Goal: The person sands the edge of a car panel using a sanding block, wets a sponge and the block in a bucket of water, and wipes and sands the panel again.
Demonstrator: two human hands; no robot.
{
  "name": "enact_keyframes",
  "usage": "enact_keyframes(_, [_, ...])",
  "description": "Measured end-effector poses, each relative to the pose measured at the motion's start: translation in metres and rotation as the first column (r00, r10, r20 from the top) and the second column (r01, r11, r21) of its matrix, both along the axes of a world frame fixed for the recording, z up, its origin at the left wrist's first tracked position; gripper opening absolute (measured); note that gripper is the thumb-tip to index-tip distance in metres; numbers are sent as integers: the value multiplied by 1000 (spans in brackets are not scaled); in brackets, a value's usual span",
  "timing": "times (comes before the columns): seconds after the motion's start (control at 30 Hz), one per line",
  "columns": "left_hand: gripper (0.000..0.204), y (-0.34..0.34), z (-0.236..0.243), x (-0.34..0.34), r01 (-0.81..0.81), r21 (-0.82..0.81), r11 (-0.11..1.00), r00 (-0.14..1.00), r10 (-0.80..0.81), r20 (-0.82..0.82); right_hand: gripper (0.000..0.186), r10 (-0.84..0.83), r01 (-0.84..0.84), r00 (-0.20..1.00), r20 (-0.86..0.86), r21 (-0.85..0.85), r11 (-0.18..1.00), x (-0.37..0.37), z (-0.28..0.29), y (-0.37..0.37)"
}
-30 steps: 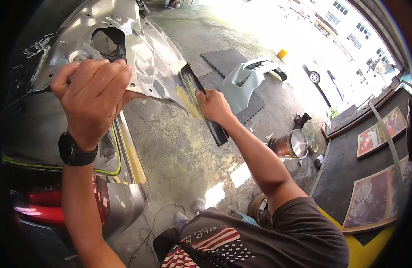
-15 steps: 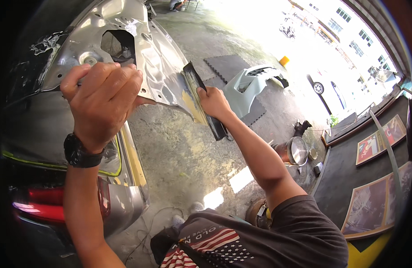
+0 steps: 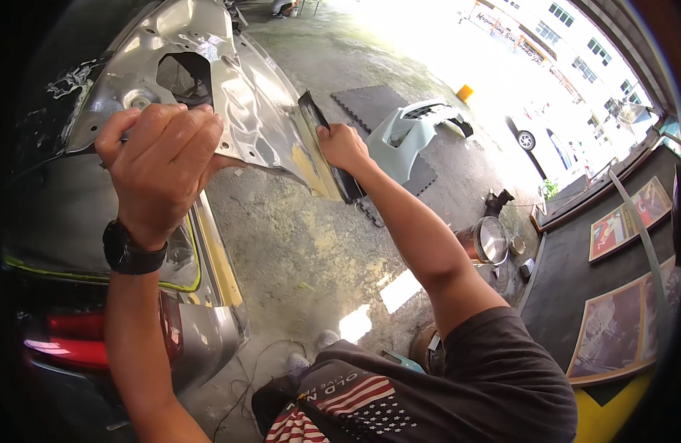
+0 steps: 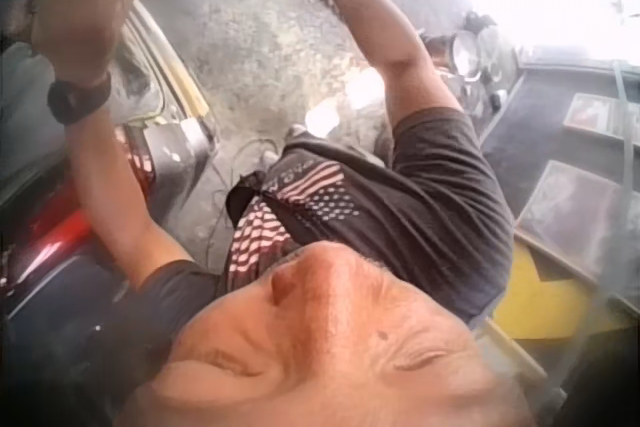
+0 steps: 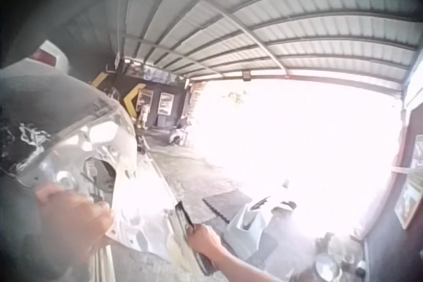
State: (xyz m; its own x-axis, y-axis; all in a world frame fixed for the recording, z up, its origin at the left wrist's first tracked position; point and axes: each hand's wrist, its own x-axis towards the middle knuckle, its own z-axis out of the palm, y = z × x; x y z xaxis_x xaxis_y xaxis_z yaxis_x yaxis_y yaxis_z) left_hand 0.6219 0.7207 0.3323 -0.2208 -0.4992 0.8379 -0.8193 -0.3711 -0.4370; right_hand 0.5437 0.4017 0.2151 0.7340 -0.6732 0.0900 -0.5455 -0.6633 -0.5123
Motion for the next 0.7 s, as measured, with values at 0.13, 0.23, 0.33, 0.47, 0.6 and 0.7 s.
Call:
enact_keyframes(0.13, [34, 1, 7, -2, -23, -9, 1000, 997, 24, 68, 47, -139, 139, 990, 8, 6, 990, 57, 5, -43])
enact_keyframes(0.23, [39, 2, 7, -3, -14, 33, 999, 1000, 14, 27, 47, -79, 72, 989, 123, 65, 995, 12, -32, -63])
enact_keyframes(0.33, [44, 4, 5, -5, -18, 37, 999, 1000, 17, 12, 52, -308, 286, 928, 210, 128, 950, -118, -107, -61])
enact_keyframes(0.47, [54, 7, 11, -16, -117, 112, 987, 993, 120, -15, 52, -534, 506, 845, -25, 358, 785, -357, -240, -18])
enact_keyframes(0.6, [71, 3, 11, -54, -335, 183, 924, 936, 349, -52, 50, -533, 641, 733, -421, 167, 749, -576, -365, 60])
enact_keyframes(0.7, [88, -21, -22, -99, -346, 315, 884, 898, 409, -163, 46, -676, 846, 515, -526, 190, 497, -685, -433, 112])
